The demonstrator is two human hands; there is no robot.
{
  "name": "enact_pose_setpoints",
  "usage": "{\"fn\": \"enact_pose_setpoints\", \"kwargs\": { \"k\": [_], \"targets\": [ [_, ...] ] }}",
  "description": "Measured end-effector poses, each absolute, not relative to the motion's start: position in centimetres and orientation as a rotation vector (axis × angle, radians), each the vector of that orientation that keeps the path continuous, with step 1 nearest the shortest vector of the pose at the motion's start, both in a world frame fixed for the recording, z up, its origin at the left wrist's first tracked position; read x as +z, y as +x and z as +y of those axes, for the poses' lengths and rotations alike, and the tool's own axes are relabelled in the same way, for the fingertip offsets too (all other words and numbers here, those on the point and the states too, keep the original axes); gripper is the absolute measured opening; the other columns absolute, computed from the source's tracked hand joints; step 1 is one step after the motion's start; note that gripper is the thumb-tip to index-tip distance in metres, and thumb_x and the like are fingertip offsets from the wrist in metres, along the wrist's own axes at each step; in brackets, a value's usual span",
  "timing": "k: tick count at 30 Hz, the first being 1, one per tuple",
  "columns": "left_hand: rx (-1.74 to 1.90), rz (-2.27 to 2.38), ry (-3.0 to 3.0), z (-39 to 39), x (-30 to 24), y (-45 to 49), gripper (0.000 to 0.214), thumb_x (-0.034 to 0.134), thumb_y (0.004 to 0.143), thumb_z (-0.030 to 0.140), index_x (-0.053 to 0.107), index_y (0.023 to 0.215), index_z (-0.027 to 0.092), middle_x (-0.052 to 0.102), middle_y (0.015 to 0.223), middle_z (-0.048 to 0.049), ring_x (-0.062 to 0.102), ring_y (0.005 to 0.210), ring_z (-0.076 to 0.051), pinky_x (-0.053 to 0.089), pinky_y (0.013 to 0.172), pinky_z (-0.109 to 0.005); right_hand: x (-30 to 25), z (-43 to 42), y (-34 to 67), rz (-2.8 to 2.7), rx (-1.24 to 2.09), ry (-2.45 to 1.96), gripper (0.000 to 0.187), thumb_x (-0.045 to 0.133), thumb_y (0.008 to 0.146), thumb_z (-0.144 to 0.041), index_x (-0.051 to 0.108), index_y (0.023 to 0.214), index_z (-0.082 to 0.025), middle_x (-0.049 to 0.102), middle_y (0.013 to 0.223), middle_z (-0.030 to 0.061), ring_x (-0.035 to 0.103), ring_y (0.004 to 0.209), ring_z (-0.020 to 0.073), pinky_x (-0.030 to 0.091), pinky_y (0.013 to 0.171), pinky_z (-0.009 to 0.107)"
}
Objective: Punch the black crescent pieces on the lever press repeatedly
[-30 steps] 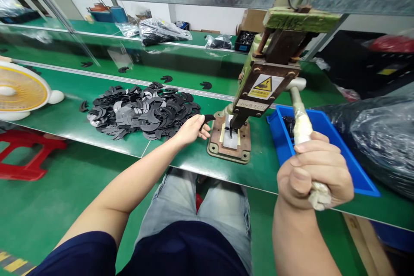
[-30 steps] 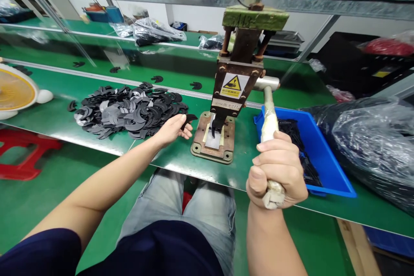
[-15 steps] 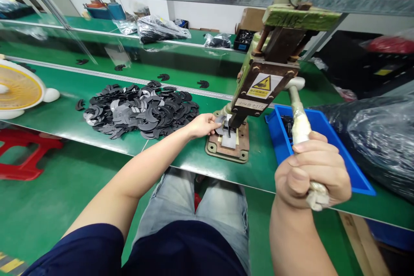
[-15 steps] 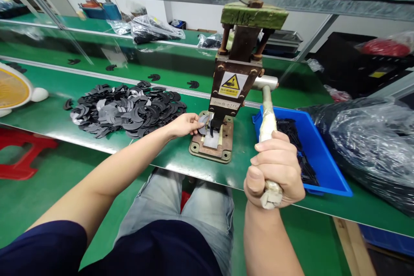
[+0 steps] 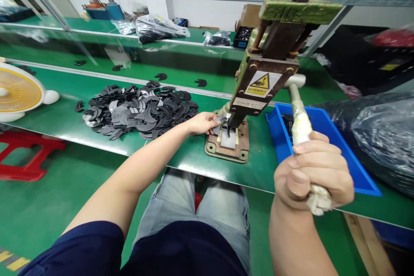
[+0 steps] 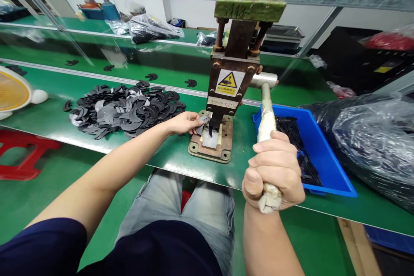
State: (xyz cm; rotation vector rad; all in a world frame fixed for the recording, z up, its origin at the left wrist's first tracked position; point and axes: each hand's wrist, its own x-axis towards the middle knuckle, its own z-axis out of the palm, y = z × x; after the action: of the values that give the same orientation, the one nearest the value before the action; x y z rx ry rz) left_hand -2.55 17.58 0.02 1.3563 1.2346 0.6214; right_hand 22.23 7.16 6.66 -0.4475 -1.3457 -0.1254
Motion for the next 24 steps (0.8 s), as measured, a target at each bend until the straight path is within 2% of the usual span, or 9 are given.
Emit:
{"fn": "enact_pose_setpoints", "kwargs": {
  "k": [10, 15, 19, 24],
  "targets": [
    [0.661, 1.209, 1.369, 17.6, -0.3, -2.1, 0.034, 0.082, 0.092, 0.036, 0.056, 0.083, 0.015, 0.064, 0.063, 0.0017, 0.064, 0.051, -0.010, 0.043, 0.047, -0.017, 6.5, 7.3, 22.1, -1.317, -0.131, -0.472, 0.052, 0.075, 0.085, -0.045, 0.038, 0.057, -0.022, 0.049, 0.055, -0.0048, 0.063, 0.066, 0.0150, 0.056, 0.090, 0.051],
    [0.671, 1.271, 1.321, 17.3, 0.1, -1.4, 0.034, 0.081, 0.093, 0.032, 0.054, 0.081, 0.016, 0.059, 0.059, 0.0043, 0.059, 0.046, -0.008, 0.040, 0.043, -0.016, 6.4, 7.6, 21.9, -1.296, -0.137, -0.444, 0.053, 0.076, 0.085, -0.046, 0.039, 0.056, -0.021, 0.046, 0.053, -0.0048, 0.062, 0.064, 0.0144, 0.056, 0.087, 0.050],
    [0.624, 1.263, 1.297, 17.5, 0.2, -1.5, 0.033, 0.080, 0.095, 0.031, 0.052, 0.083, 0.016, 0.060, 0.058, 0.0039, 0.061, 0.046, -0.009, 0.042, 0.043, -0.016, 6.4, 7.8, 21.9, -1.267, -0.162, -0.440, 0.054, 0.076, 0.085, -0.047, 0.039, 0.055, -0.022, 0.042, 0.050, -0.0051, 0.060, 0.060, 0.0139, 0.058, 0.084, 0.049],
    [0.608, 1.175, 1.312, 18.0, -0.3, -2.1, 0.037, 0.080, 0.094, 0.036, 0.050, 0.085, 0.017, 0.059, 0.056, 0.0043, 0.063, 0.047, -0.010, 0.044, 0.044, -0.015, 6.5, 7.6, 22.2, -1.322, -0.161, -0.455, 0.057, 0.076, 0.085, -0.049, 0.036, 0.056, -0.021, 0.045, 0.052, -0.0048, 0.061, 0.061, 0.0139, 0.059, 0.085, 0.049]
  ]
}}
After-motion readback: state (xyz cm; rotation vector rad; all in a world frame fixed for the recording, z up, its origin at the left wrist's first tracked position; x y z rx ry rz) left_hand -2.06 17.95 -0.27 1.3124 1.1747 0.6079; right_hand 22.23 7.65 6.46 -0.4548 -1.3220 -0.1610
